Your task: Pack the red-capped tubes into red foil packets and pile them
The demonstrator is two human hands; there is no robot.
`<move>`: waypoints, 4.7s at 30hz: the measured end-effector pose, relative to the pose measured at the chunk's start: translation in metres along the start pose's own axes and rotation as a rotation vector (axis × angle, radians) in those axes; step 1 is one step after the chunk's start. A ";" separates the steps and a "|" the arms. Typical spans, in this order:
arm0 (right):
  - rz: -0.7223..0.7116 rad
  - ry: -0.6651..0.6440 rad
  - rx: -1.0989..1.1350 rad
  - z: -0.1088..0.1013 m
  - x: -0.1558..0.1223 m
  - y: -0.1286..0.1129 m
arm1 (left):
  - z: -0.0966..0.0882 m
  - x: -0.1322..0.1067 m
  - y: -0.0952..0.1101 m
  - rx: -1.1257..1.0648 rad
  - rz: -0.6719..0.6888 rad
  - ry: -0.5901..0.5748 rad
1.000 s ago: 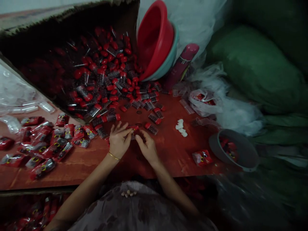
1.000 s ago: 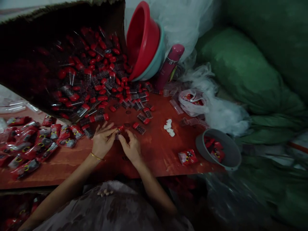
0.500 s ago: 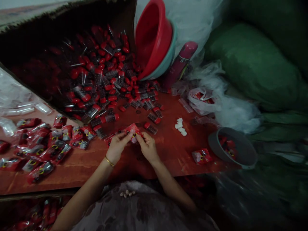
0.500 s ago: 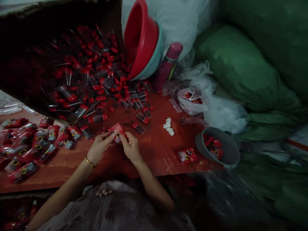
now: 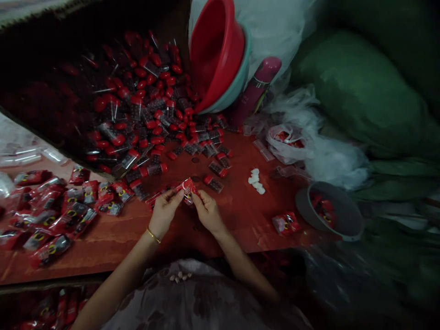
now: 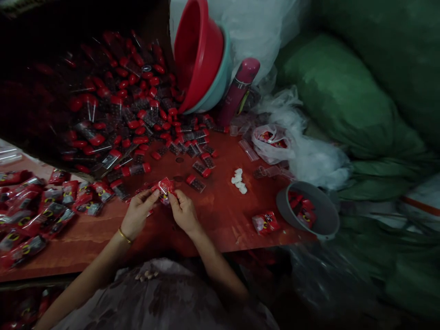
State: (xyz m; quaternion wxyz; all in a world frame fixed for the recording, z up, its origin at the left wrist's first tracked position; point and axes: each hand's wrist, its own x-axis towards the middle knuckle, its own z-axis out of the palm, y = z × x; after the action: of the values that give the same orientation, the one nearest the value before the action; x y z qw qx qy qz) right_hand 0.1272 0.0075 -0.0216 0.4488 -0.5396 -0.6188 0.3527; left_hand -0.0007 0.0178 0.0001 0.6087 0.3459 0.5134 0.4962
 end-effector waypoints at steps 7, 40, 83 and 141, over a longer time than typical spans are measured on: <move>-0.090 -0.016 -0.255 -0.011 0.007 0.000 | 0.001 0.002 0.005 -0.126 -0.164 0.056; -0.163 -0.071 -0.281 -0.055 -0.028 -0.010 | 0.001 -0.002 0.013 -0.133 -0.161 -0.008; 0.202 0.081 0.224 -0.022 -0.028 -0.015 | 0.014 -0.005 -0.009 -0.288 -0.067 -0.011; -0.115 0.123 -0.355 -0.010 -0.002 0.015 | -0.016 0.041 0.000 1.120 0.587 0.197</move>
State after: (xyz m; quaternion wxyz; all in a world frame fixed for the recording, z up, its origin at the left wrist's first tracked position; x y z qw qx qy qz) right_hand 0.1424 0.0080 -0.0323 0.4032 -0.5945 -0.6725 0.1781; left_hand -0.0171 0.0559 -0.0152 0.1243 0.6905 0.6325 0.3282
